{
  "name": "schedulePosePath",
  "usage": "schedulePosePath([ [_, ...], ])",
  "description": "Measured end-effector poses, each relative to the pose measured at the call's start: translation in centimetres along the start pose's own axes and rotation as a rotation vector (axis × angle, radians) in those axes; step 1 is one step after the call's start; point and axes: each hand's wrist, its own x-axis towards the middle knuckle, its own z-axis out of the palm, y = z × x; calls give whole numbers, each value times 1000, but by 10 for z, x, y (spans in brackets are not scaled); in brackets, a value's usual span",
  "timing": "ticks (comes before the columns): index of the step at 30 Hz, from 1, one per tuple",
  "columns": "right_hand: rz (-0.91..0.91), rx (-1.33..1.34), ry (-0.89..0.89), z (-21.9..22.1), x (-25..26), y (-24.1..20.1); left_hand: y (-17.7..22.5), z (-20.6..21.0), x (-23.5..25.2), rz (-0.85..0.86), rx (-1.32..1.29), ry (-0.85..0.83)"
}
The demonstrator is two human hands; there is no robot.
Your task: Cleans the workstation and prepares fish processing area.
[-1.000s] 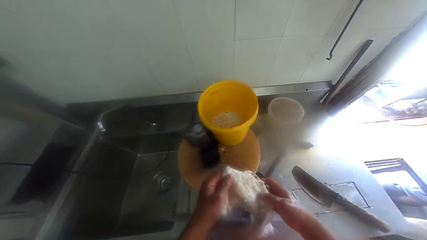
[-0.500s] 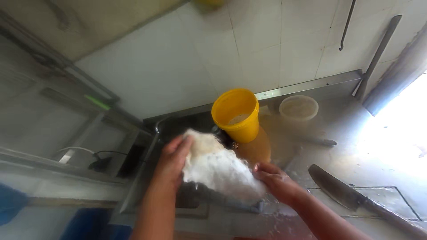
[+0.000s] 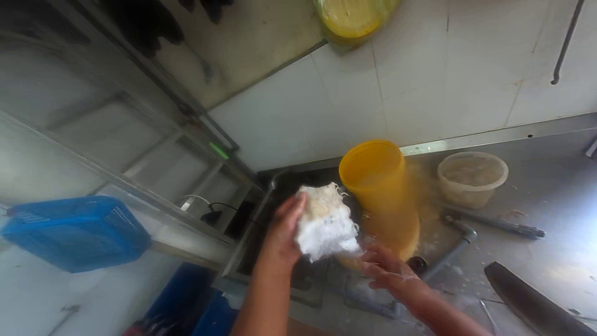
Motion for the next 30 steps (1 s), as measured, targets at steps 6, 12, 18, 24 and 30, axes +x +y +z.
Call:
schedulePosePath([
  [6,-2,393,-166,7,0,0,17,9,10,-38,142,-26],
  [12,39,523,-237,31,2,-9,-44,33,10,-195,245,-370],
  [18,144,684,129,25,3,28,-121,-17,-33,111,394,-175],
  [24,60,769,176,24,-6,69,-195,-20,-78,-64,326,-162],
  [30,16,538,84,-13,-12,97,-231,-29,-68,210,722,-258],
])
